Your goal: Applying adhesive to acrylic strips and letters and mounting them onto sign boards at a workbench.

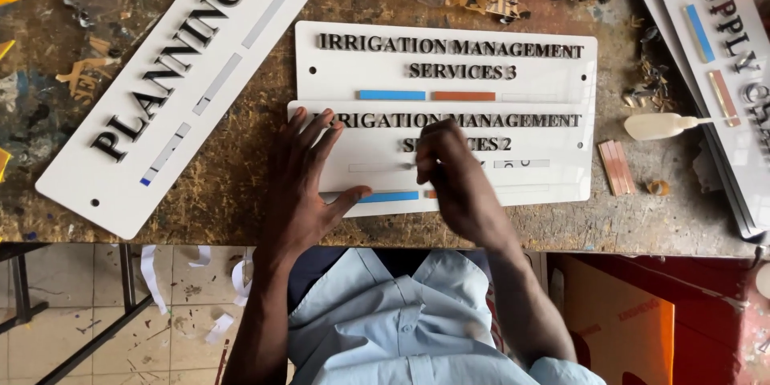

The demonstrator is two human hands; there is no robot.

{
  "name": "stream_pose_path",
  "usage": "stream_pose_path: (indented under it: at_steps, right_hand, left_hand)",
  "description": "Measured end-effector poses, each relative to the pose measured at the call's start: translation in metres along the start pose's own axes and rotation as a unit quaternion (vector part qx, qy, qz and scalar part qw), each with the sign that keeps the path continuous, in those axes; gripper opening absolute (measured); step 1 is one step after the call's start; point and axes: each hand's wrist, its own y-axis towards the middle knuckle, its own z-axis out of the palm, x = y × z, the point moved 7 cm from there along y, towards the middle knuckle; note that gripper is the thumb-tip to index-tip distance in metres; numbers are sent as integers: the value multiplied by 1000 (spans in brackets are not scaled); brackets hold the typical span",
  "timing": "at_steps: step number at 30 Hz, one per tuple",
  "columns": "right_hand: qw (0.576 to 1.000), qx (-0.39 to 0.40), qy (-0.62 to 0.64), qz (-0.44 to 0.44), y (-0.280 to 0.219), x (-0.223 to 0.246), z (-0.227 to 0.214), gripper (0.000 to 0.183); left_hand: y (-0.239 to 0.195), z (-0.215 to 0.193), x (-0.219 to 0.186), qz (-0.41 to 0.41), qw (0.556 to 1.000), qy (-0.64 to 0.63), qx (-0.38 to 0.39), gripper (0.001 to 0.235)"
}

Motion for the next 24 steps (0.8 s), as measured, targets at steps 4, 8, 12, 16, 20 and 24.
stream_pose_path:
  at_steps: [4,8,12,16,20,24]
  right_hand:
    - [960,-81,260,73,-31,-18,-45,10]
    - [939,-210,272,7,-62,-38,-104,11]
    - [978,-199,18,51,-77,-44,-106,22]
    - [986,-104,-132,18,-51,-11,-63,25]
    - [930,-35,-347,-118,-27,7,-34,9]
    - [895,-15,-425,-135,-19,8,-23,12]
  left_hand:
    - [3,-1,-4,2,1000,1,7,95]
    - [3,-4,-12,6,1000,25,4,95]
    - [11,-13,-35,34,998,51,0,90]
    - [22,13,-61,64,997,39,-2,77]
    - [32,52,-69,75,995,29,61,82]
    - [43,67,-78,83,987,52,124,94]
